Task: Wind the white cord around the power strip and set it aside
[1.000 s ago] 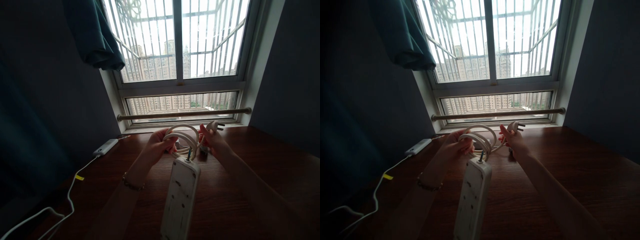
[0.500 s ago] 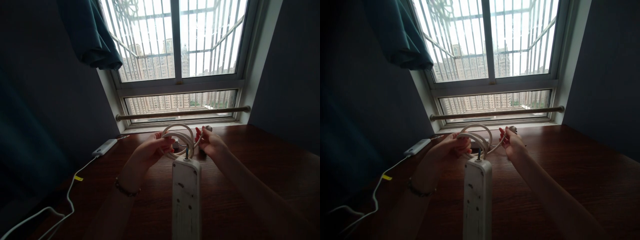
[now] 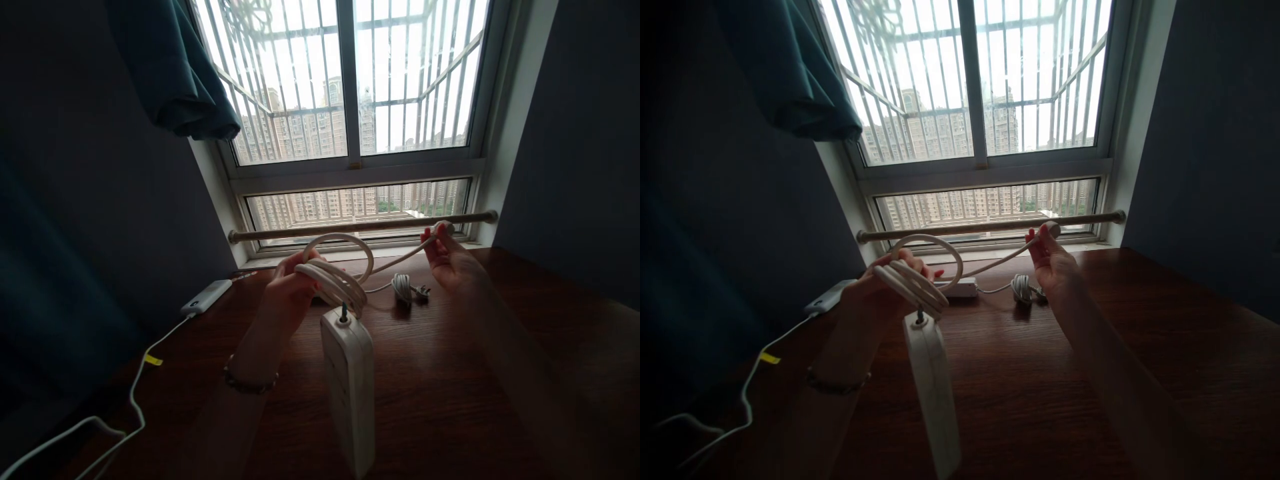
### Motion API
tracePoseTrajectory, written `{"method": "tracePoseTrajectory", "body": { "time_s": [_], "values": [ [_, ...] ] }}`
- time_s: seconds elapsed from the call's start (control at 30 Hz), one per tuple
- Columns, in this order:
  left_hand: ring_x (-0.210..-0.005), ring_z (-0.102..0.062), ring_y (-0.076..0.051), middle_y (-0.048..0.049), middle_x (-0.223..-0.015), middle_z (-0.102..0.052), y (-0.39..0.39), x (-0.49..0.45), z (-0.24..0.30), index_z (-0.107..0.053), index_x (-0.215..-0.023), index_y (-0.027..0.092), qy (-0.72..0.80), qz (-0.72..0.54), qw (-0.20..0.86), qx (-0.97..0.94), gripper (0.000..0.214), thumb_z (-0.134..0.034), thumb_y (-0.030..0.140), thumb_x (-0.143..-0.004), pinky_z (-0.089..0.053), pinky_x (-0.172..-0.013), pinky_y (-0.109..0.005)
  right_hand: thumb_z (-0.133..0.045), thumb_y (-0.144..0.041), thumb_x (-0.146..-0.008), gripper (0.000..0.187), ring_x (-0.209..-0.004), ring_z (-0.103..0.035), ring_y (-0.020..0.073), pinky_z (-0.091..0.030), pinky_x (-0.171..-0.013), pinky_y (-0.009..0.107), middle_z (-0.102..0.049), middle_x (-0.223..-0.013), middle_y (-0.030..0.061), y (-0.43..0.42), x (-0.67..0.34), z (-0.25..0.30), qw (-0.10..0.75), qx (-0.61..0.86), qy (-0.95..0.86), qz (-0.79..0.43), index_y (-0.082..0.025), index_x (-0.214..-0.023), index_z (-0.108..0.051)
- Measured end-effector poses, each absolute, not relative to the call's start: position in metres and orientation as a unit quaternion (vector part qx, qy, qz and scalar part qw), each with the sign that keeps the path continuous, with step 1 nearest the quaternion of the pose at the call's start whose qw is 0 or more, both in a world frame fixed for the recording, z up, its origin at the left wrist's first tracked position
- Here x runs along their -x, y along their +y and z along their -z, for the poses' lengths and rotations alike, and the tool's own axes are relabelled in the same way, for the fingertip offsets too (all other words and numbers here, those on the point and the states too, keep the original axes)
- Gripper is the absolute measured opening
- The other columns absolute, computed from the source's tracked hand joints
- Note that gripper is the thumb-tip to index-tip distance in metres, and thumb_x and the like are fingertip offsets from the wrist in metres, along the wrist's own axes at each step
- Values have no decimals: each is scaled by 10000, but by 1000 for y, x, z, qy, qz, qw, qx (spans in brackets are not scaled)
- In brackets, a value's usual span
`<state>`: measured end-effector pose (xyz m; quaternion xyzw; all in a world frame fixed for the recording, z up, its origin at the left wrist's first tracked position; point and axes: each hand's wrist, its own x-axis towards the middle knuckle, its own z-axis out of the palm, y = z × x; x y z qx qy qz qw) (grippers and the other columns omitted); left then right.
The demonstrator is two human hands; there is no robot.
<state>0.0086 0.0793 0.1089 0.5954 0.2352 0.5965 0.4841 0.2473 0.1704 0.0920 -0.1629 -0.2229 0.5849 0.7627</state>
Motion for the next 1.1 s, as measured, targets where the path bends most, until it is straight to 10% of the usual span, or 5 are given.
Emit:
{"method": "tracePoseTrajectory", "body": {
  "time_s": [0.23, 0.57, 0.8, 1.1],
  "values": [
    [-458, -377, -59, 45, -483, -428, 74, -13, -112, -475, -582, 132, 463, -512, 323, -648, 199, -614, 252, -658, -273, -443, -187, -652, -113, -725, 124, -749, -638, 95, -541, -741, 213, -672, -813, -8, 127, -229, -100, 745, 67, -431, -505, -194, -817, -668],
    [-459, -368, -66, 32, -534, -444, 76, -11, -112, -535, -654, 139, 480, -504, 348, -627, 147, -604, 268, -641, -293, -408, -186, -508, -112, -837, 401, -795, -547, 108, -477, -671, 253, -562, -951, 65, 86, -212, -96, 433, 45, -889, -141, -199, -1229, -506],
    [-493, -378, -61, 39, -546, -446, 70, -12, -113, -448, -671, 144, 433, -485, 361, -669, 286, -605, 378, -721, -295, -451, -182, -468, -226, -870, 240, -737, -548, 120, -459, -625, 239, -549, -904, 74, 83, -204, -90, 427, 174, -886, -52, -154, -1062, -591],
    [-594, -466, -104, 17, -680, -548, 69, -26, -99, -525, -859, 168, 469, -471, -35, -746, 285, -576, 431, -762, -349, -556, -221, -632, -300, -762, 175, -692, -621, 133, -482, -643, 233, -650, -784, 6, 87, -186, -74, 535, 310, -780, -95, -192, -887, -576]
  ]
}}
